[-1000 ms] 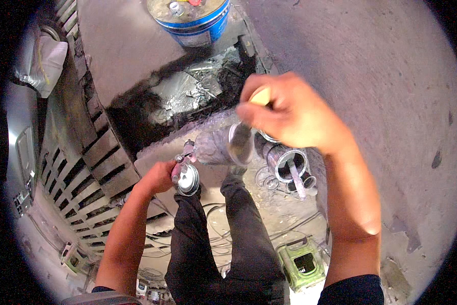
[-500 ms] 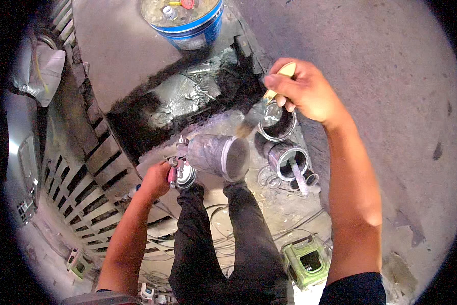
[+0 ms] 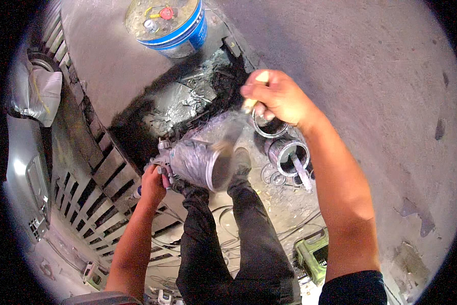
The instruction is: The person prepares paint for application by repeatedly scooping a grey liquid from a large blue bucket into a smaller white container using a paintbrush. The person holds the small container in one hand and uses the brush to transfer the paint in multiple small scoops. The process is repeated several times to fill the small container.
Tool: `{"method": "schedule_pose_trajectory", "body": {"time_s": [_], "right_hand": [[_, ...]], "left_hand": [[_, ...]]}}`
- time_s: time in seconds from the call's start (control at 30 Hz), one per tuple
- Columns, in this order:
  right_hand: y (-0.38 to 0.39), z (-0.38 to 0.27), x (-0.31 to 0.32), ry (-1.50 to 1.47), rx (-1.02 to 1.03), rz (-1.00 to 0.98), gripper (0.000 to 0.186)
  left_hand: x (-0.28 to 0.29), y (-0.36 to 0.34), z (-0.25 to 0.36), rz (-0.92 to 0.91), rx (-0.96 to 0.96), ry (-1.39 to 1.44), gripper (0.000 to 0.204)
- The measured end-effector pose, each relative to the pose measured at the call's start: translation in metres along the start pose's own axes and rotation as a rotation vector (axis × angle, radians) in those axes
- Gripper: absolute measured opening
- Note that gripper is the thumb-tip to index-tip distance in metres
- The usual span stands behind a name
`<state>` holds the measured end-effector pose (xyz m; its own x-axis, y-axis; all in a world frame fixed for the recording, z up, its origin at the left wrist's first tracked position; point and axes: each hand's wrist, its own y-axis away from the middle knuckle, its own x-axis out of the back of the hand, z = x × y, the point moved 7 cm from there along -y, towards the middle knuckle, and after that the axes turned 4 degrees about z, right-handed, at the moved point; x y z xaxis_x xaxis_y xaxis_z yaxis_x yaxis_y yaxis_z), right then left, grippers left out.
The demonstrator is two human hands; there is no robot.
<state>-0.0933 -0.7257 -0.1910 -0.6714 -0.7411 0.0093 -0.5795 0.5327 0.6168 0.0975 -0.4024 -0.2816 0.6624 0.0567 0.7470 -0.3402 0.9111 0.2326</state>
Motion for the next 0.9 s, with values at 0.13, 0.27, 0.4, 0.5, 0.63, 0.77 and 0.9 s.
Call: {"method": "schedule_pose_trajectory", "body": {"time_s": [0.13,0.27,0.4,0.5,0.63,0.77,0.9], "right_hand": [[0.016,-0.005,0.018,-0.130,0.018,0.063,0.017],[0.011,0.004,-0.013,-0.167,-0.052,0.006,0.015],[0.025,0.046,0.037,-0.368,-0.063,0.166,0.012],[0.019,0.008,0.001,-0.538,0.030,0.062,0.013],[0.018,0.039,-0.005,-0.417,-0.068,0.184,0.016],[0.035,0.055,0.005,-0.676,-0.011,0.190,0.018],[0.008,0.012,-0.016,-0.723,0.107,0.145,0.019]], "left_hand": [[0.004,0.004,0.002,0.081,-0.071,-0.054,0.019],[0.000,0.011,-0.007,0.078,0.002,0.013,0.020],[-0.003,0.011,-0.015,0.098,-0.008,0.107,0.019],[-0.016,0.027,-0.066,0.060,0.361,0.537,0.017],[-0.049,0.031,-0.064,-0.064,0.994,1.565,0.016],[-0.021,0.027,-0.087,-0.194,0.350,0.566,0.011],[-0.005,0.002,-0.027,-0.379,0.246,0.356,0.009]]}}
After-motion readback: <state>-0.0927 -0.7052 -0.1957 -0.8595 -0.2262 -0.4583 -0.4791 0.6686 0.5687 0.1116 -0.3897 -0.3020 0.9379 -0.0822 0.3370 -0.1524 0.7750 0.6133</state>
